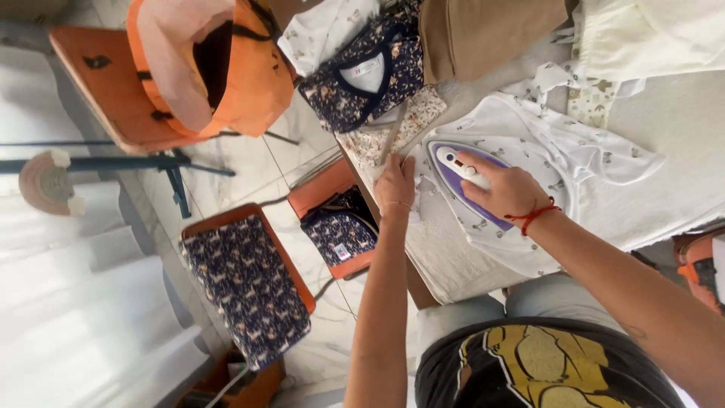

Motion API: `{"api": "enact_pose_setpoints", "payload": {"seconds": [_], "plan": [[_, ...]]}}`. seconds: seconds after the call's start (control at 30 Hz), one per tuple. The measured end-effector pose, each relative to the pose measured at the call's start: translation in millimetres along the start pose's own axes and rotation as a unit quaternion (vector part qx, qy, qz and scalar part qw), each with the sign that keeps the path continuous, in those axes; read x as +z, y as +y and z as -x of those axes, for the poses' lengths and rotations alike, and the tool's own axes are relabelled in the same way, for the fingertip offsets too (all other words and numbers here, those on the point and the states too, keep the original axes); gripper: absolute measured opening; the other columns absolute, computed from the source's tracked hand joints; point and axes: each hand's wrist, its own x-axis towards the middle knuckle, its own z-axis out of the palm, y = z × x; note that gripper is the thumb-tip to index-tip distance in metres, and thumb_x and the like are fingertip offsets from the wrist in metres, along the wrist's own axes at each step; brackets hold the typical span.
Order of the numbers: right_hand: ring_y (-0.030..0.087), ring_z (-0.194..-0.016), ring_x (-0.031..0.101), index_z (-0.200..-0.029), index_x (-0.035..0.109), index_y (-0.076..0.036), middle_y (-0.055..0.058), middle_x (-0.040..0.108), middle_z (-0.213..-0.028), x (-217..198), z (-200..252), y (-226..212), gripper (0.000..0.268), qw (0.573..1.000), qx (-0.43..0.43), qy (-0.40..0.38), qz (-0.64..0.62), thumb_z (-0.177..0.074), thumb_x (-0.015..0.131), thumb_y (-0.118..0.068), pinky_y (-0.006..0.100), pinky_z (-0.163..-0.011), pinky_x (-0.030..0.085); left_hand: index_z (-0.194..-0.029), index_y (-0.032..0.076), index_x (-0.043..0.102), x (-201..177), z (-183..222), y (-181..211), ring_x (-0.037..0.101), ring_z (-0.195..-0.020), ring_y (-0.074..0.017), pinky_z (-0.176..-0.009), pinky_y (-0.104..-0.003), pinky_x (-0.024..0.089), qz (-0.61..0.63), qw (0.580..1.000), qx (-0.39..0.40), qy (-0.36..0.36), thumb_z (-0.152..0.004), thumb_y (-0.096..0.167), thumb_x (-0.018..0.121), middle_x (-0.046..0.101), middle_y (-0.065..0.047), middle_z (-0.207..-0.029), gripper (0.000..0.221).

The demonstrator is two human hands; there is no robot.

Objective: The person is ironing a baby onesie on a table and then folding it.

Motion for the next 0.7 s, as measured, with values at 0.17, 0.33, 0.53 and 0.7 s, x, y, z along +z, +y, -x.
{"api": "enact_pose_setpoints", "payload": {"seconds": [0.17,0.33,0.53,0.7], "plan": [[0.010,-0.027,0.035,-0.131,0.032,-0.029,0.000,0.039,-0.036,-84.7,52.9,14.8,0.050,0.984,0.008,-0.167,-0.065,-0.082,0.042,-0.033,0.018,-0.024,0.028,-0.106,0.023,0.046,-28.6,47.5,28.7,0.045,-0.104,-0.0285,-0.086,-0.047,0.037,0.012,0.993,-0.003,0.121,-0.078,0.022,0.059,0.046,-0.010,-0.117,0.030],[0.035,-0.054,0.054,-0.137,0.037,-0.019,0.027,0.056,-0.092,-123.2,107.1,106.0,0.048,0.939,0.248,-0.028,-0.237,-0.090,0.046,-0.015,0.040,-0.036,0.046,-0.088,0.019,0.055,24.8,100.2,82.0,0.052,-0.074,-0.0182,-0.062,-0.033,0.043,0.074,0.967,0.093,0.225,-0.079,0.015,0.056,0.055,-0.003,-0.087,0.010],[0.020,-0.034,0.029,-0.093,0.031,0.000,0.018,0.038,-0.063,-94.5,96.9,292.3,0.028,0.954,0.173,0.117,-0.217,-0.104,0.038,-0.024,0.032,-0.038,0.026,-0.081,0.016,0.060,86.4,106.2,166.0,0.052,-0.074,-0.0227,-0.066,-0.038,0.038,0.125,0.985,0.039,0.108,-0.076,0.036,0.054,0.056,-0.001,-0.081,0.022],[0.027,-0.053,0.040,-0.064,0.042,0.007,0.018,0.040,-0.056,-64.6,82.0,359.6,0.062,0.975,0.139,0.150,-0.090,-0.109,0.049,-0.035,0.035,-0.061,0.033,-0.078,0.014,0.058,101.0,98.2,184.1,0.050,-0.079,-0.0287,-0.071,-0.042,0.035,0.136,0.983,-0.055,0.106,-0.073,0.034,0.051,0.053,-0.006,-0.084,0.022]]}}
